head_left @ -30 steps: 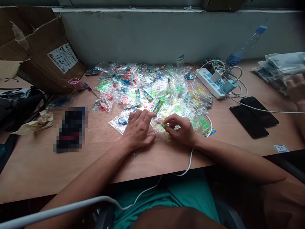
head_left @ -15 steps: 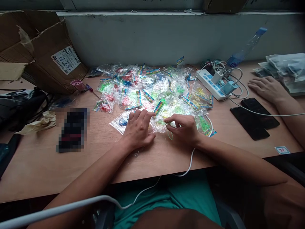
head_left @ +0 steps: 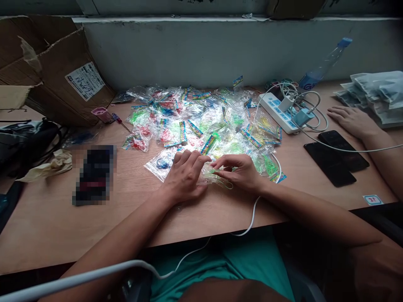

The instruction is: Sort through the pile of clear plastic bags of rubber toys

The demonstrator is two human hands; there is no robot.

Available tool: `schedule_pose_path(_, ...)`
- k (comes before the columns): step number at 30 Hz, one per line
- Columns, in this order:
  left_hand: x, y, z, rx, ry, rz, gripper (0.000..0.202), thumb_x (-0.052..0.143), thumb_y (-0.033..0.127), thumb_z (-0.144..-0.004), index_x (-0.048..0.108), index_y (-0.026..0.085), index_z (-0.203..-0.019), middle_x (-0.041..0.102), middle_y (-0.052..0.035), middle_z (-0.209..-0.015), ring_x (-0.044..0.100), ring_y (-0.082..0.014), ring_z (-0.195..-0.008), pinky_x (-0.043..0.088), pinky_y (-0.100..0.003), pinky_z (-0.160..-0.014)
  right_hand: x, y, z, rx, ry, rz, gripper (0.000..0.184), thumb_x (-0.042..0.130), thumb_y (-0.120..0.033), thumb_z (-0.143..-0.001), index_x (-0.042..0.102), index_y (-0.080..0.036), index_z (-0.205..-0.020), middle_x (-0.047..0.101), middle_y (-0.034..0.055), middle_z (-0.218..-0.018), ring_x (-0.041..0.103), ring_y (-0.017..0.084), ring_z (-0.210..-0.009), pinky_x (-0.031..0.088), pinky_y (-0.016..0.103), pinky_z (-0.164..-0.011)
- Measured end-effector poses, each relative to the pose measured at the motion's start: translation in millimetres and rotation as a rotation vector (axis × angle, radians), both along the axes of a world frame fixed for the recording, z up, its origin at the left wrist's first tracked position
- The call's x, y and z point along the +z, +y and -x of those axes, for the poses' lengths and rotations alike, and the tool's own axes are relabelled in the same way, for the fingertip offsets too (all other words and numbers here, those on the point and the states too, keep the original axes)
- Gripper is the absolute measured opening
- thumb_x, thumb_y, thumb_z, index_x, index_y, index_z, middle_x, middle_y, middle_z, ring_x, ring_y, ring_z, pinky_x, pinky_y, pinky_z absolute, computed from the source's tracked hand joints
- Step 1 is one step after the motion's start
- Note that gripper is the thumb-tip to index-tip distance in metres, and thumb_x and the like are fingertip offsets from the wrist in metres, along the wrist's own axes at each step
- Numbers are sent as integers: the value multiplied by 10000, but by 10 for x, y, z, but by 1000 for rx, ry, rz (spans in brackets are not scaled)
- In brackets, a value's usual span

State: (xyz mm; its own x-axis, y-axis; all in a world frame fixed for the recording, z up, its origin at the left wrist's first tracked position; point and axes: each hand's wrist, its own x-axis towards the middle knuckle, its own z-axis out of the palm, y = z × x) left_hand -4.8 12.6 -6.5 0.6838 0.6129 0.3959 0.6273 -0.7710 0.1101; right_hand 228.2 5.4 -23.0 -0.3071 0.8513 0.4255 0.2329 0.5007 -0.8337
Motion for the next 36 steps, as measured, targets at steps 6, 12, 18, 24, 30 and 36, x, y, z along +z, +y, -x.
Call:
schedule_pose_path(6, 0, -7, -2, 40, -18, -2, 583, 692, 277, -816, 486, 211, -1357, 614, -107, -1215, 526, -326, -1115, 396, -461, -979, 50, -10, -23, -96, -42, -200, 181, 709, -121, -875, 628, -193, -730, 819, 102, -1109, 653, 116, -655, 511, 260, -555)
schedule_pose_path(12, -9, 4, 2, 72, -25, 7, 589, 701, 291, -833, 476, 204, -1371, 612, -114, -1231, 528, -331, -1119, 394, -473, -994, 8, 4, -62, -113, -135, -409, 195, 630, -25, -851, 613, -204, -776, 793, 76, -989, 662, 122, -690, 504, 250, -588)
schedule_pose_path(18, -14, 6, -2, 41, -37, 63, 592, 692, 292, -841, 474, 210, -1385, 617, -117, -1271, 526, -330, -1153, 388, -471, -1007, -77, -1, -54, -19, -142, -306, 127, 676, -86, -863, 654, -206, -828, 802, 40, -925, 624, 98, -599, 497, 228, -569)
schedule_pose_path(24, -29, 7, 8, 7, -36, 12, 628, 689, 271, -825, 443, 217, -1400, 621, -108, -1282, 531, -319, -1147, 386, -455, -998, -50, -25, 0, 19, -61, 69, 58, 713, -219, -911, 706, -191, -962, 732, -6, -733, 582, 88, -497, 441, 218, -480)
schedule_pose_path(30, -9, -4, -3, -11, -57, 6, 594, 704, 286, -837, 444, 235, -1369, 629, -95, -1265, 536, -311, -1156, 391, -446, -989, 27, -76, 59, 190, 160, 431, 317, 693, -444, -988, 726, -200, -1188, 651, -50, -622, 615, 109, -389, 447, 207, -366)
schedule_pose_path(36, -24, -12, -2, -13, -70, -19, 607, 714, 296, -836, 435, 237, -1372, 632, -94, -1268, 541, -308, -1150, 388, -448, -987, 86, -52, 80, 254, 244, 574, 397, 788, -517, -896, 764, -177, -1099, 699, -28, -660, 570, 90, -347, 399, 197, -311)
